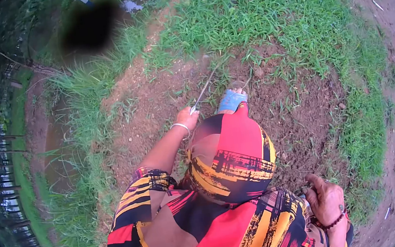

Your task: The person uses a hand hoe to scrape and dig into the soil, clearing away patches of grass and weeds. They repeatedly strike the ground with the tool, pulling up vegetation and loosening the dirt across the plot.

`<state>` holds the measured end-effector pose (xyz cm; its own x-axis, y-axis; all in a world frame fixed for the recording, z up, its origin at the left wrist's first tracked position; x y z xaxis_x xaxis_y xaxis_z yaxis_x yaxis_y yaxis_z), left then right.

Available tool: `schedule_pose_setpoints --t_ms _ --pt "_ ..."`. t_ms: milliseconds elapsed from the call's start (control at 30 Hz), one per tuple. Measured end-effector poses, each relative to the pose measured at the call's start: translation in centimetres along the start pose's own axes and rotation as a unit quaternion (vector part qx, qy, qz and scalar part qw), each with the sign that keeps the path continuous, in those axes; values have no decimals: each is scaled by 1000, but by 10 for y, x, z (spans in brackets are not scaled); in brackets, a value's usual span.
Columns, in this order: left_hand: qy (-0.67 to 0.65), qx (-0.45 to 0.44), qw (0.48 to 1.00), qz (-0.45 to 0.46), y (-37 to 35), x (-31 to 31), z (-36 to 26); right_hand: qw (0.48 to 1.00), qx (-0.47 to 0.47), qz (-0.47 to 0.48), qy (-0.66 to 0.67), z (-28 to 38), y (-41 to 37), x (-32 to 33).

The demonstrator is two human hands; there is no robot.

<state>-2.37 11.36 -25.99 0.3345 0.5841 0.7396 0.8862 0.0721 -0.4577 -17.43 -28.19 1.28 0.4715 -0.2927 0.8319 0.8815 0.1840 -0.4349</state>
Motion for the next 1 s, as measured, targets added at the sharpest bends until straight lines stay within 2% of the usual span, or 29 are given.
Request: schedule_pose_setpoints --t_ms 133,233,267,333,367,400,467,533,567,633,667,767,900,967,1000 --pt "-73 51 995 -38 -27 17 7 1000 6 -10 0 1 -11 -3" --pt "-184 -52 974 -119 -6 14 -4 1000 2 0 -11 -2 -12 -9" --pt "-186 -54 974 -120 4 5 -6 1000 9 -2 -21 -4 -11 -13" --pt "-160 -88 977 -109 2 3 -35 999 15 -4 -33 -9 -9 -17" --pt "-48 -101 986 -122 4 -2 -34 999 11 -6 -40 -10 -8 -19" --pt "-50 -103 986 -122 3 -3 -28 999 7 -8 -48 -11 -7 -19" --pt "83 -11 996 39 -8 -4 -2 999 -10 4 -36 -13 -9 -18" --pt "94 52 994 24 -43 17 3 999 -30 -5 -44 -17 -11 -19" --pt "95 50 994 26 -49 23 5 998 -43 -4 -40 -19 -13 -20" --pt "59 118 991 -25 -59 31 11 998 -50 0 -46 -20 -17 -22" --pt "57 119 991 -26 -60 33 8 997 -55 2 -51 -19 -17 -22" --pt "-3 26 994 -105 -45 33 -10 998 -44 2 -50 -15 -16 -25" --pt "-4 -8 995 -96 -23 21 -37 997 -40 -12 -59 -19 -14 -29" --pt "54 31 997 -36 -21 19 -41 997 -32 -28 -68 -21 -14 -30" --pt "53 30 997 -36 -24 20 -34 997 -33 -29 -69 -23 -14 -33"
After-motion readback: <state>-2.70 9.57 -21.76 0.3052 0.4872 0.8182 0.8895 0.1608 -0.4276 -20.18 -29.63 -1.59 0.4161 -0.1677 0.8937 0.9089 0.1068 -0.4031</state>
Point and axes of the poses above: each hand's wrist, its own y-axis towards the middle knuckle, its own x-axis out of the back of the hand, z = x × y, the point moved 1 cm from there along y, towards the middle knuckle, and after that the axes turned 6 degrees about z, right-handed, at the moved point
